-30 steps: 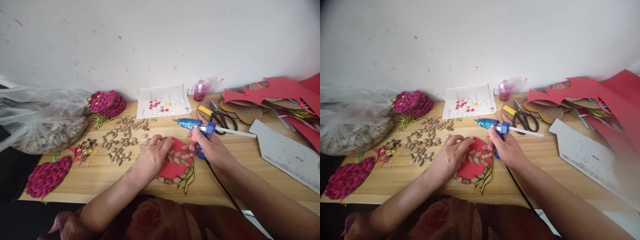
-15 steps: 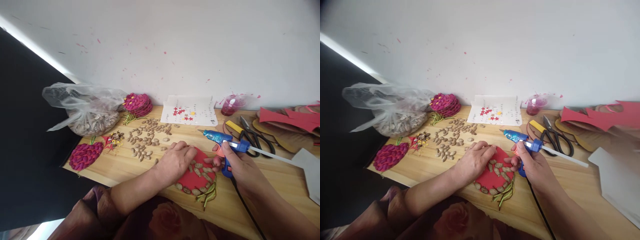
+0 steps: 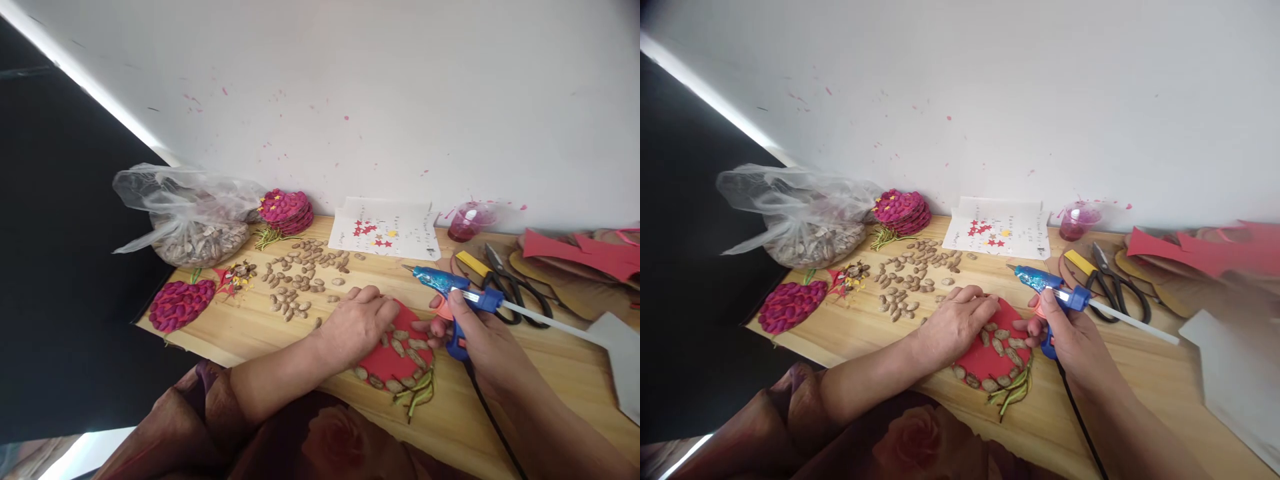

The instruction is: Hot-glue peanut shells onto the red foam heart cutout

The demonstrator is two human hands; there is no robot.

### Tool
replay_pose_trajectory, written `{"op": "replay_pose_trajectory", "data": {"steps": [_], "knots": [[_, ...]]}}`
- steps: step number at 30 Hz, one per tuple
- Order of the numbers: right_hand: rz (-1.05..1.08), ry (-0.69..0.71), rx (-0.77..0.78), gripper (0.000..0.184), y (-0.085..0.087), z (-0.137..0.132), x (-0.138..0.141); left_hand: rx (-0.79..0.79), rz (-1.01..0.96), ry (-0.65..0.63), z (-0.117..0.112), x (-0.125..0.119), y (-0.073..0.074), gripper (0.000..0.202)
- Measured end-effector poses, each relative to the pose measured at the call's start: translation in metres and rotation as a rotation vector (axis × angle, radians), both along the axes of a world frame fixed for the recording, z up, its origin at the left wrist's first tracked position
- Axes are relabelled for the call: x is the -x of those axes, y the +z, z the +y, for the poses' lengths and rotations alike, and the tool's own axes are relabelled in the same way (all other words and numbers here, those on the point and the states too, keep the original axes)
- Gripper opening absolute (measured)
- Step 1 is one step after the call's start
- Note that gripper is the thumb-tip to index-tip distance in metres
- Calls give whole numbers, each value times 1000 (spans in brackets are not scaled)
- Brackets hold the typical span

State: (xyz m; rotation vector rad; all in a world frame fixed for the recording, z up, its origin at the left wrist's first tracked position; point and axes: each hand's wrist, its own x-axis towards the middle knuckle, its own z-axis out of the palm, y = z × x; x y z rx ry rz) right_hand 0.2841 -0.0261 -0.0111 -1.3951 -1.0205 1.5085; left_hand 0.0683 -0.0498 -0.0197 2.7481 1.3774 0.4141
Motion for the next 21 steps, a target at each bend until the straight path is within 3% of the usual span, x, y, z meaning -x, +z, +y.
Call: {"op": "replay_pose_trajectory", "data": {"steps": [4,9,16,21], "knots": [[34,-5,-5,54,7,-1,3,-25,-180,37,1,3,-3,24],[69,-13,-24,53,10,0,2,-40,-433,129,4,9,3,27],[80,-27,-13,52,16,-3,2,-114,-458,217,10,26,19,26],[66,-58,6,44,18,-3,1,-153,-451,344,17,63,34,16]]}}
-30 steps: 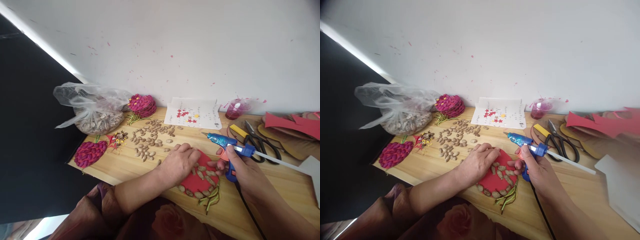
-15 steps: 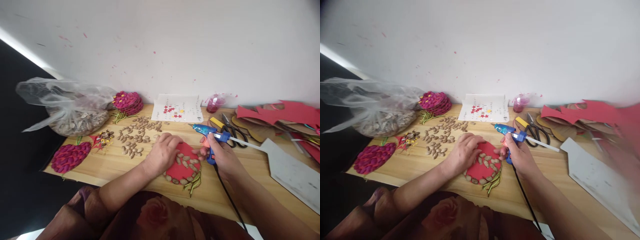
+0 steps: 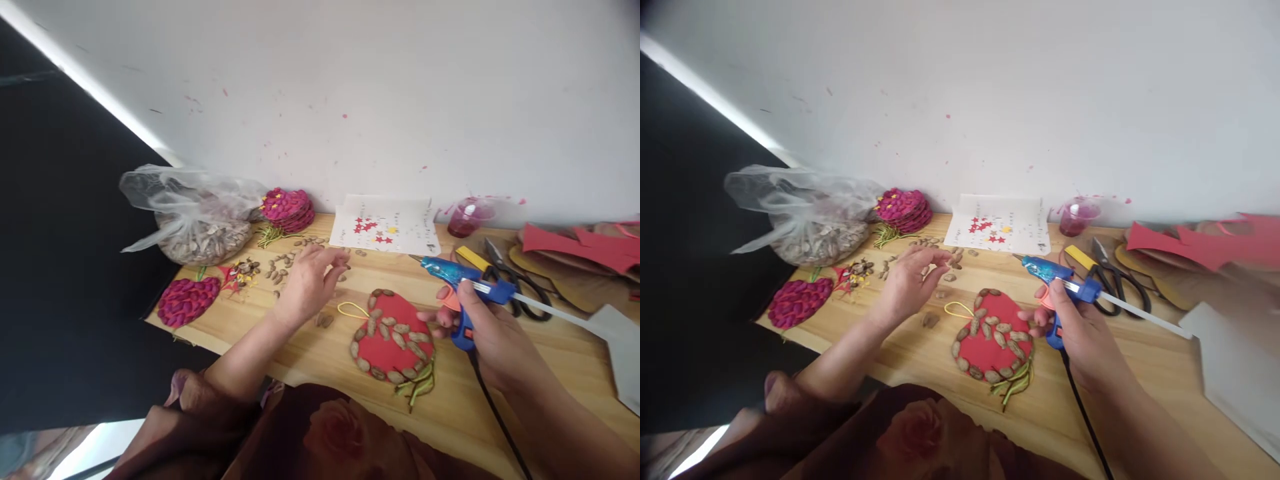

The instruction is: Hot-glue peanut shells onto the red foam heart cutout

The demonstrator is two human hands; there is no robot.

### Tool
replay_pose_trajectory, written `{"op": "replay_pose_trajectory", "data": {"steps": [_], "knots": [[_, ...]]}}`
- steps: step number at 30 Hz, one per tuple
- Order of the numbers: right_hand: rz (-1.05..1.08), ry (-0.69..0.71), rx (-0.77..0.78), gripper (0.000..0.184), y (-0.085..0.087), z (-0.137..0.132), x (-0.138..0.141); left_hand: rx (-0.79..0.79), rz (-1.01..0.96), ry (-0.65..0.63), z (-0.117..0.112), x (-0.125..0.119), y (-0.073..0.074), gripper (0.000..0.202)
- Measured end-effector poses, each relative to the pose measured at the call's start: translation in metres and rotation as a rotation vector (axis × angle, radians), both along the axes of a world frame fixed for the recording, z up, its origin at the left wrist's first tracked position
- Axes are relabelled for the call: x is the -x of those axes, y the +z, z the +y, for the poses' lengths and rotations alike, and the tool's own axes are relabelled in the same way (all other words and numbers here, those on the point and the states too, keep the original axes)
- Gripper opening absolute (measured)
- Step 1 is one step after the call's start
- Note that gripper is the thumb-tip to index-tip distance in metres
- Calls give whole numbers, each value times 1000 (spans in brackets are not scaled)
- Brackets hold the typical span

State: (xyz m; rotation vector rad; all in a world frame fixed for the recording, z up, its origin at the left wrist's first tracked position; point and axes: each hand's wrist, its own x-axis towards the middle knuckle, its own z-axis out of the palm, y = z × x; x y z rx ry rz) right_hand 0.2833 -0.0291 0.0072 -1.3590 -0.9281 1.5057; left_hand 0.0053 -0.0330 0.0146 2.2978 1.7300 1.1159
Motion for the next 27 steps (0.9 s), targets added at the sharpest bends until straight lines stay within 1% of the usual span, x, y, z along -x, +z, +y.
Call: {"op": "replay_pose_trajectory", "data": {"steps": [3,6,9,11,13,15,19,22,25,27], "knots": [[-5,2,6,46,-1,2,-1,66,13,151,1,31,7,10],[-17,-2,-1,45,0,4,-2,149,54,275,-1,62,8,12],[-30,15,-8,42,1,4,-3,158,105,330,-4,84,4,24],[-44,12,-5,41,0,4,-4,144,117,357,-5,93,1,26],[-60,-7,-10,41,-2,5,-6,169,104,395,-7,96,0,25],[-69,-11,-21,41,-5,6,-8,233,66,409,-7,94,0,27],[-74,-12,-20,43,-7,9,-11,332,-16,330,-6,88,-2,27],[-67,-17,-22,43,-5,9,-11,346,0,303,-4,87,-6,21],[-83,-23,-21,39,-3,7,-10,342,40,299,-2,91,-8,29],[-97,-39,-30,39,-2,7,-9,331,81,299,-1,92,-9,29]]}}
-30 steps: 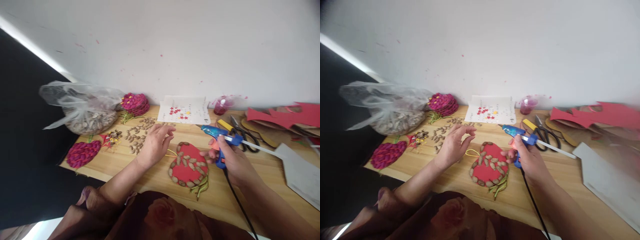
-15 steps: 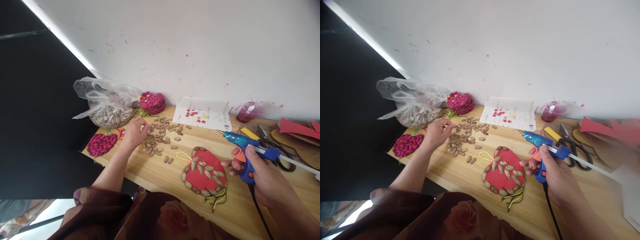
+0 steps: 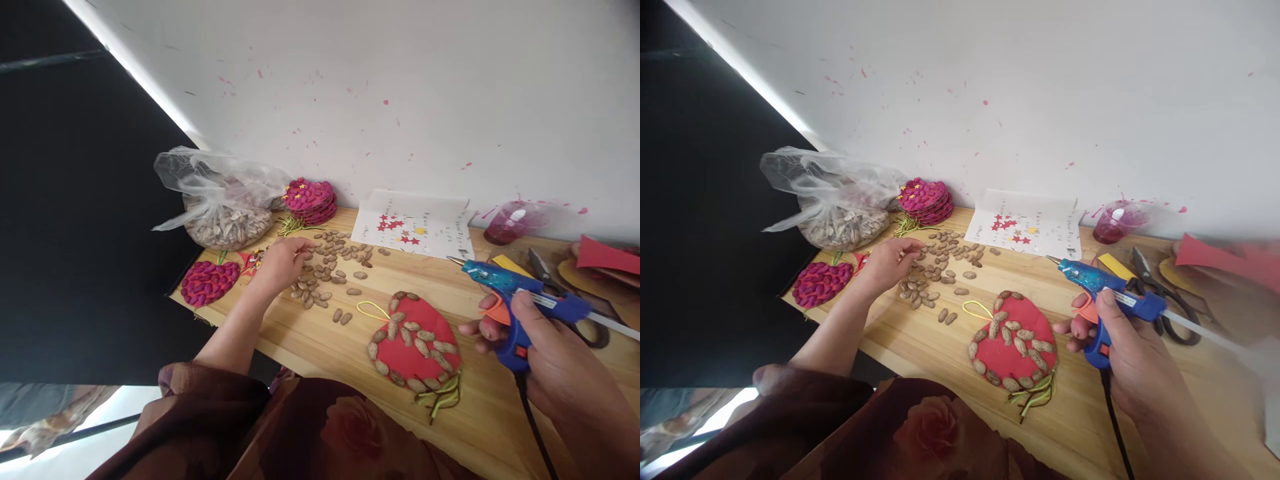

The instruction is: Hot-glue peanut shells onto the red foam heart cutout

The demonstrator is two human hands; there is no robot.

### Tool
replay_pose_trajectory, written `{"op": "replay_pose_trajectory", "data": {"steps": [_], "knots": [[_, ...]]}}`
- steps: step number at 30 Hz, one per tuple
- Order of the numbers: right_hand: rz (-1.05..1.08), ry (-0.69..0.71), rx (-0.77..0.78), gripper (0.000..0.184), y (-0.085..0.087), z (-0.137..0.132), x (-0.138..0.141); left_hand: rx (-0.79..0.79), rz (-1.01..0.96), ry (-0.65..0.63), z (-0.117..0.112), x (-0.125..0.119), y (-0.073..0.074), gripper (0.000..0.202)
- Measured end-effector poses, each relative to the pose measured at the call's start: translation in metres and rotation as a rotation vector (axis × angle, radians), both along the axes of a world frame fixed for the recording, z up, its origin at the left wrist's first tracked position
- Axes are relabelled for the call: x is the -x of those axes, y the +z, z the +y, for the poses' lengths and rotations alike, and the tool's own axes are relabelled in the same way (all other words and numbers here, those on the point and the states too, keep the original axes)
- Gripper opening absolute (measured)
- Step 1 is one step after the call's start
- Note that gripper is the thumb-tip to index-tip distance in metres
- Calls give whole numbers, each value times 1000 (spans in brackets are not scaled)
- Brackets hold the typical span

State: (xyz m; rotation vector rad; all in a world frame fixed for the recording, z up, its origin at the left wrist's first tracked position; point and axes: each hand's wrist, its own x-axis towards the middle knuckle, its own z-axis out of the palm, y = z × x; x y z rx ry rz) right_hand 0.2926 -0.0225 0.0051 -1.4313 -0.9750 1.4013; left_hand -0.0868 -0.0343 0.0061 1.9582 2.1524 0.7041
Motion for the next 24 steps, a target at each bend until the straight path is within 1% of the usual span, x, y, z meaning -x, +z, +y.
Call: {"op": "replay_pose_trajectory", "data": {"steps": [4,7,11,18,22,24], "knots": [[1,5,-15,41,0,1,2,8,84,-40,1,-4,1,19],[19,10,1,41,0,2,2,9,134,-79,5,-9,0,24],[20,22,11,40,0,2,0,-1,146,-132,11,-13,-4,22],[22,15,15,40,0,1,0,6,152,-145,14,-14,-11,20],[23,16,9,39,0,2,0,-14,156,-144,14,-13,-13,28],[24,10,17,38,-1,2,0,-23,155,-136,14,-13,-13,29]]}}
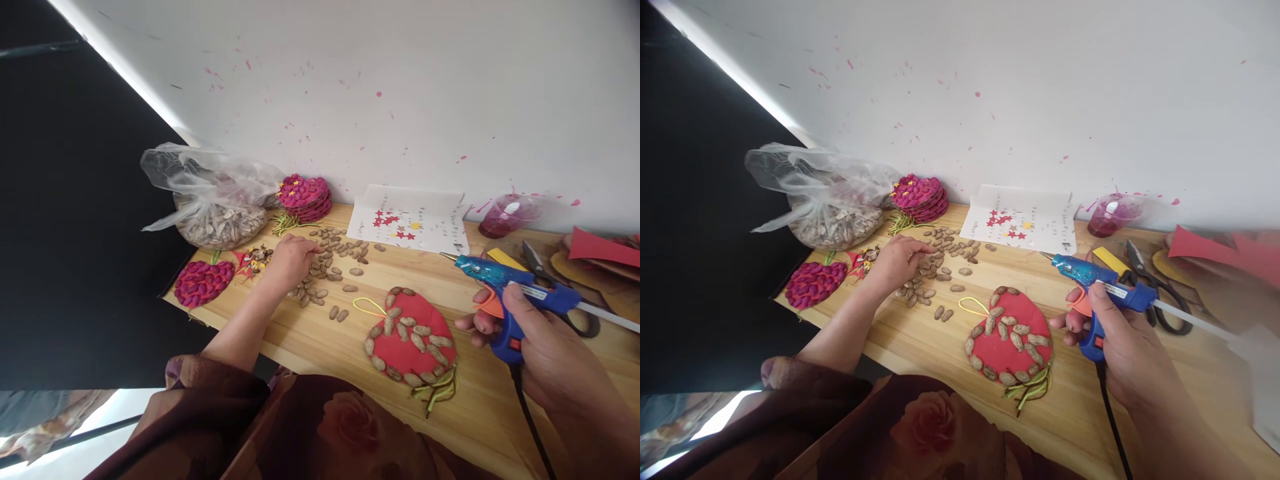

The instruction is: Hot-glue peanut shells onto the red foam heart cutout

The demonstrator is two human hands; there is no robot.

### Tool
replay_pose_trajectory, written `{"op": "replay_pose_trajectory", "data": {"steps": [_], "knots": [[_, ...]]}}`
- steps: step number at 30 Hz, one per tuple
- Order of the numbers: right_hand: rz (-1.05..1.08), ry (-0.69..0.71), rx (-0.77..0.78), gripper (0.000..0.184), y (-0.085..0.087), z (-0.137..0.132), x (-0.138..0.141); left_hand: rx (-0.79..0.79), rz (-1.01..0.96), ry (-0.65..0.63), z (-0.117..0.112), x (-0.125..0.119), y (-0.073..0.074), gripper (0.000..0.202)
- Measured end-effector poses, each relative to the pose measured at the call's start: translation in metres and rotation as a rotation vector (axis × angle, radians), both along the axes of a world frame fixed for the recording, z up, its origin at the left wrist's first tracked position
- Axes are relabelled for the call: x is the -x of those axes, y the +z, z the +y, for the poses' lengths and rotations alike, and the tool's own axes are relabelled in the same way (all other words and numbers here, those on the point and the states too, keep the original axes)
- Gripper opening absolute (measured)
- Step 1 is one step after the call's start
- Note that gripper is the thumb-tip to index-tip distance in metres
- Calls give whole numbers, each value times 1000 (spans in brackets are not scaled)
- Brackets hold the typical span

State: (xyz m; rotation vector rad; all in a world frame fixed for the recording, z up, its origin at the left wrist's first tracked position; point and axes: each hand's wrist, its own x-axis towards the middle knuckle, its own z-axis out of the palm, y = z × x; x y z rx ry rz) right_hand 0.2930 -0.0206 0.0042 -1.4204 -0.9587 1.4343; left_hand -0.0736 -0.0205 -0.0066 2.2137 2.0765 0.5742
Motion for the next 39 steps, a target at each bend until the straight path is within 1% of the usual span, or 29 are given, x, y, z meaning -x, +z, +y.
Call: {"op": "replay_pose_trajectory", "data": {"steps": [3,6,8,11,15,18,24,30,37,39], "knots": [[0,3,12,39,-2,1,-1,12,-12,22,0,-2,0,20],[-11,12,-18,45,-4,2,-2,57,-7,51,1,-4,-1,14],[-19,17,-32,51,-4,3,-2,61,3,59,2,-4,-1,14],[-22,15,-27,54,-3,3,-1,21,-1,47,-1,-3,1,22],[-19,9,-25,51,-4,2,-2,36,-19,-57,-7,-4,8,22],[-16,5,-25,47,-4,1,-3,71,-2,-118,-10,-6,8,21],[28,-8,-3,41,-2,2,-2,92,37,-88,-9,-10,9,12],[20,0,-4,41,2,0,-1,100,18,-64,-10,-8,15,15],[49,-12,-46,44,2,-1,2,148,67,-96,-7,-17,10,16],[53,6,-55,45,3,-2,3,152,95,-95,-6,-18,10,16]]}}
